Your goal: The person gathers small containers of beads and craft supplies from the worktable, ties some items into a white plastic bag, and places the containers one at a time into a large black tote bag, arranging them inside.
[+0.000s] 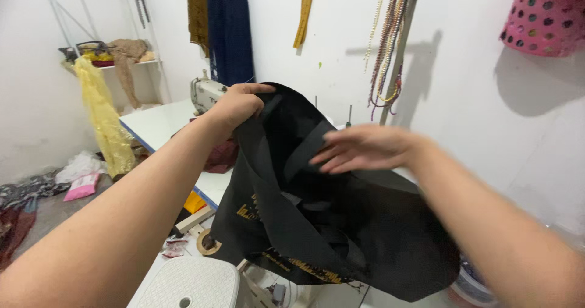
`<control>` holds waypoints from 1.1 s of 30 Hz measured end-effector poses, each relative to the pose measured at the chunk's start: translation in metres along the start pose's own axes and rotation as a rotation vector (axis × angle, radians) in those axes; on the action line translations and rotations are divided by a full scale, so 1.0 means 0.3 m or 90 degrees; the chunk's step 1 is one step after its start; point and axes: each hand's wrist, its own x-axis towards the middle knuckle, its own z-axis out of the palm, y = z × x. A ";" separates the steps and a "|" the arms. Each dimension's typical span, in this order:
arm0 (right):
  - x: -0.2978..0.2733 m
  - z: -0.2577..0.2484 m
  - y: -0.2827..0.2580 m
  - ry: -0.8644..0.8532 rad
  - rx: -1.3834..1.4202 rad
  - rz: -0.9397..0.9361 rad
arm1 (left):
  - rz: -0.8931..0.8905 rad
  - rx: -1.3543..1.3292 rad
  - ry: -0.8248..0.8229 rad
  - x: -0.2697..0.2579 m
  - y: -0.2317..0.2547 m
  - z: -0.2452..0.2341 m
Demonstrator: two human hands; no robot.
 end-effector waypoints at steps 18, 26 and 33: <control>-0.381 -0.791 1.094 0.549 -0.433 0.216 | 0.017 -0.119 0.031 0.133 -0.022 0.146; -0.310 -0.727 0.996 0.543 -0.767 0.288 | 0.017 -0.112 0.043 0.104 -0.024 0.118; -0.317 -0.579 0.892 0.539 -0.803 0.331 | -0.009 -0.085 0.045 0.079 -0.011 0.100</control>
